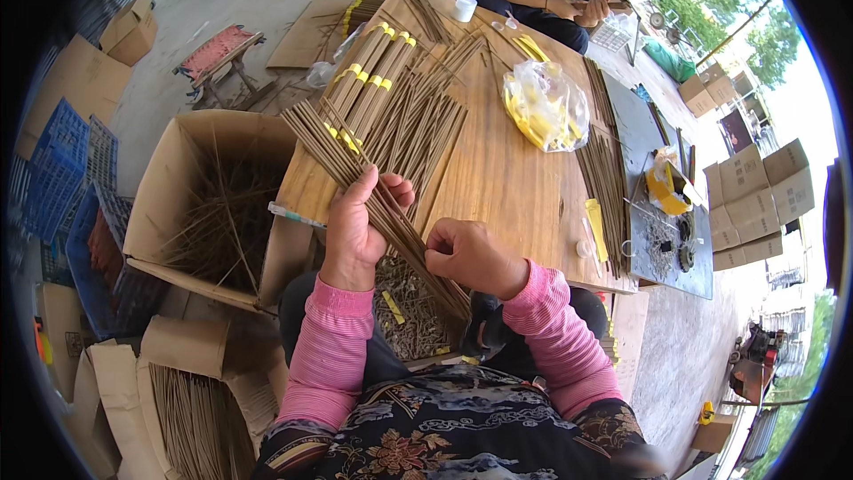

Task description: The person gathers thin wooden sticks into bundles, aligns them, and secures each bundle with yellow tape. The person uses a small plastic stick to smooth the tape around the bundle. Finished bundles are placed on the table.

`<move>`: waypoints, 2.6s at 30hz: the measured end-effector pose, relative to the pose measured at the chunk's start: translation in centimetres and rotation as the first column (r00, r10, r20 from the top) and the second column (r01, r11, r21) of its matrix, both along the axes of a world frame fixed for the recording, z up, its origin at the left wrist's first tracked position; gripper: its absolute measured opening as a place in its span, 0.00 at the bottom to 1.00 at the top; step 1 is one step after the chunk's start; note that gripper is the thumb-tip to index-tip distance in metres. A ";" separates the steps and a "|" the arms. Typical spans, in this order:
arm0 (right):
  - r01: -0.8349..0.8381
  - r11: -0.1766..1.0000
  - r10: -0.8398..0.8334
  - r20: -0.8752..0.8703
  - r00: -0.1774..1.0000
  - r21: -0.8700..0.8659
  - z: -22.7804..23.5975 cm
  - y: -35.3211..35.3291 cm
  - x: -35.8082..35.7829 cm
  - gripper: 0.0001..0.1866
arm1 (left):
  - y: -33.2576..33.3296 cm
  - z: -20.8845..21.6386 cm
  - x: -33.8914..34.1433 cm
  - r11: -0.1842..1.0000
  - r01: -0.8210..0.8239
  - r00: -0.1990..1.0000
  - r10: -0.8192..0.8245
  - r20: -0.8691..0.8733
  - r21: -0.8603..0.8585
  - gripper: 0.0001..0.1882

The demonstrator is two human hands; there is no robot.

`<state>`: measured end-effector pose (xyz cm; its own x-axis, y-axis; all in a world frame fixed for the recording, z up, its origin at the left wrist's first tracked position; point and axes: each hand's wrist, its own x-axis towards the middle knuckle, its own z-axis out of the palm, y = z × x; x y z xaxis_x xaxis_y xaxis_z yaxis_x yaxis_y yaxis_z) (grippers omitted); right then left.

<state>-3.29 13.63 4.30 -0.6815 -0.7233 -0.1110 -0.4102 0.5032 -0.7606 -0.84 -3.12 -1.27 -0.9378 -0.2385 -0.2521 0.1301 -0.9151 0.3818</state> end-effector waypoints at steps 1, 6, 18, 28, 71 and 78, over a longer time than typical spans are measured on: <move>0.021 1.000 -0.021 0.045 0.999 -0.010 0.0 -0.1 0.1 0.12 | -0.2 -0.4 0.0 1.000 -0.008 1.000 0.008 -0.003 0.012 0.06; 0.027 0.998 -0.040 -0.203 0.978 -0.065 -0.9 0.2 0.5 0.23 | -0.2 -0.2 -0.1 0.998 -0.052 0.999 0.052 -0.003 -0.019 0.06; 0.076 0.927 -0.094 -0.031 0.995 -0.368 -0.5 2.6 -0.7 0.21 | 5.4 9.8 -0.4 0.863 -0.084 0.854 -0.195 -0.482 -0.498 0.07; 0.228 0.781 -0.252 0.040 0.967 -0.581 -6.2 5.3 -4.7 0.19 | 10.5 8.1 -4.3 0.495 0.036 0.866 -0.448 -0.220 -0.868 0.09; 0.164 0.859 -0.316 -0.250 0.915 -0.484 -2.8 10.4 7.3 0.13 | 14.9 11.3 2.8 0.770 -0.018 0.998 -0.020 -0.053 -0.638 0.07; 0.138 0.882 0.236 0.676 0.699 -0.450 1.5 11.6 8.2 0.15 | 12.9 11.6 3.6 0.879 0.200 0.936 -0.302 -0.180 -0.433 0.14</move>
<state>4.93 25.23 5.76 -0.4978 -0.8440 -0.1997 0.3169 0.0374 -0.9477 2.75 9.75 10.36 -0.9986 -0.0197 0.0493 0.0489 -0.7024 0.7101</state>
